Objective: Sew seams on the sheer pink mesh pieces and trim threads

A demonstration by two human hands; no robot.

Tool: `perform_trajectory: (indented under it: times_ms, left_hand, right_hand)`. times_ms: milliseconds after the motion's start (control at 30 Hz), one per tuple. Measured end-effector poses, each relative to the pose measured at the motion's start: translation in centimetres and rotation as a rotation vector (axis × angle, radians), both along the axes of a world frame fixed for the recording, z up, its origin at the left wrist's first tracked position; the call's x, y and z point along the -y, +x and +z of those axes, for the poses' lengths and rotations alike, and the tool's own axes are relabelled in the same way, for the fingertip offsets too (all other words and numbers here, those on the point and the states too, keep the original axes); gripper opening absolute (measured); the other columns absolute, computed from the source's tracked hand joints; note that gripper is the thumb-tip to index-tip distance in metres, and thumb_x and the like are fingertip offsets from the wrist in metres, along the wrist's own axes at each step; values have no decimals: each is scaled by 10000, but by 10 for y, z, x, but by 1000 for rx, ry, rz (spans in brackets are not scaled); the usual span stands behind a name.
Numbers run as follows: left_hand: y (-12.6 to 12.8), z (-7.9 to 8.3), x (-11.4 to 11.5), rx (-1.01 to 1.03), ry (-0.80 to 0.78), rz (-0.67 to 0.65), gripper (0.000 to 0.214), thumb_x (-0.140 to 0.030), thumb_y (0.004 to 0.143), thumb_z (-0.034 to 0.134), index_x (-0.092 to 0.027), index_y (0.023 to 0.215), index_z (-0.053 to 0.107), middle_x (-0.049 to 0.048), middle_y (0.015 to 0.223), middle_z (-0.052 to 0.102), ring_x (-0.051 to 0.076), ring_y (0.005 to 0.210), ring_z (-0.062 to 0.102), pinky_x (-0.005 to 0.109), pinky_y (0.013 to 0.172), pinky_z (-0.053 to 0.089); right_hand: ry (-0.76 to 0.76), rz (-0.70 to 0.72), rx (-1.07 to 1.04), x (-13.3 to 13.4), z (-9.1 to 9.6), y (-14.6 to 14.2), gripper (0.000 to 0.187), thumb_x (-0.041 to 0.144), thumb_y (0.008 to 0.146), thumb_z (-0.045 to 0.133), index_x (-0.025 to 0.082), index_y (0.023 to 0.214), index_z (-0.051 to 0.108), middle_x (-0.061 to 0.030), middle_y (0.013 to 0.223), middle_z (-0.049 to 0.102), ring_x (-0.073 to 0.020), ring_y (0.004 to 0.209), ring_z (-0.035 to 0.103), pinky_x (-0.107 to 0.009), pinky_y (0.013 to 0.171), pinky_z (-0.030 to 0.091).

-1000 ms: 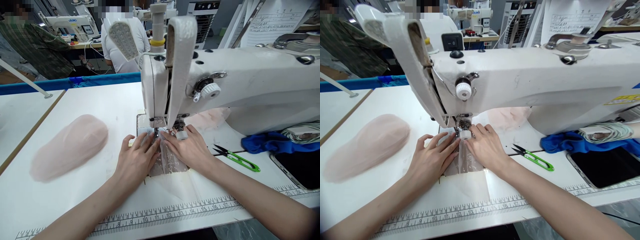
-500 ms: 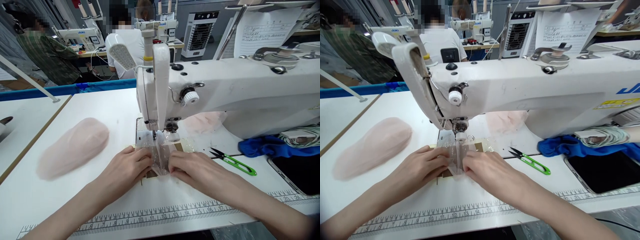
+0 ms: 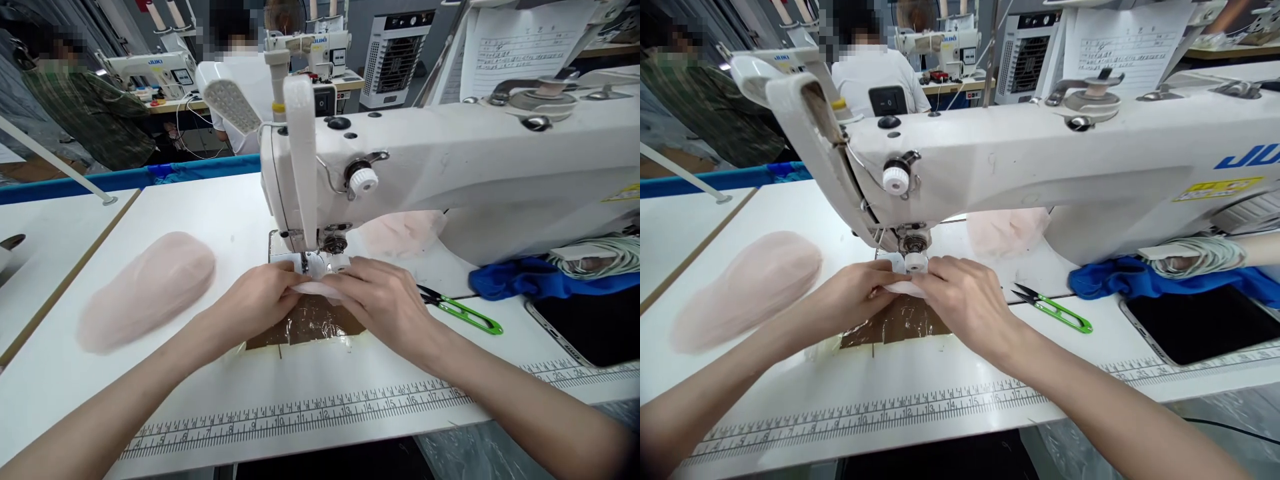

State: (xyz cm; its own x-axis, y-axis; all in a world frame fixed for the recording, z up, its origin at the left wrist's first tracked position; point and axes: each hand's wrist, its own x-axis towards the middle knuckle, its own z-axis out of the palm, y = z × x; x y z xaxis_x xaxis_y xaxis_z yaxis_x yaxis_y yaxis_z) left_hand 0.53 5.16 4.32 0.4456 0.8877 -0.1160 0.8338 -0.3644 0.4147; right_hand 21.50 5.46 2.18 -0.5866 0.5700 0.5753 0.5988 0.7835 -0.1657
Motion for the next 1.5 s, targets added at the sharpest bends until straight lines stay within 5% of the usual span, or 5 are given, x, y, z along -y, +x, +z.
perform_trajectory:
  times_ms: [167, 433, 800, 933, 1500]
  left_hand:
    - [-5, 3, -8, 113, -81, -39, 247, -196, 890, 483, -205, 816, 718, 0, 766, 563, 103, 592, 489, 257, 548, 356]
    - [-11, 0, 3, 306, -61, -80, 427, -340, 978, 399, -169, 666, 636, 3, 719, 481, 105, 594, 459, 254, 544, 379]
    - [0, -32, 47, -211, 779, -276, 257, -126, 928, 480, -171, 1091, 674, 59, 1032, 716, 217, 908, 602, 384, 822, 413]
    - [-1, -35, 54, -244, 750, -264, 313, -133, 942, 453, -141, 1206, 621, 103, 1305, 623, 249, 1218, 533, 430, 960, 363]
    - [-2, -36, 38, -179, 723, -216, 294, -144, 965, 435, -155, 1168, 647, 105, 1199, 685, 239, 1115, 645, 492, 1023, 356]
  right_hand:
    - [143, -30, -53, -8, -1, -2, 167, 156, 927, 557, 188, 901, 718, -20, 712, 635, -136, 678, 521, -251, 546, 346]
    - [-25, 27, 6, -5, 0, -2, 181, 141, 927, 532, 192, 909, 705, -25, 749, 708, -196, 834, 563, -308, 682, 390]
    - [26, 233, 212, 4, -12, 1, 241, 17, 865, 506, 154, 820, 699, -26, 864, 742, -181, 956, 625, -340, 950, 435]
    - [18, 242, 217, 3, -13, 1, 231, 35, 879, 498, 151, 862, 697, -32, 892, 744, -180, 960, 631, -347, 955, 444]
    - [88, 200, 212, -6, -18, -2, 262, 43, 921, 457, 140, 918, 700, -74, 932, 747, -189, 967, 649, -363, 905, 455]
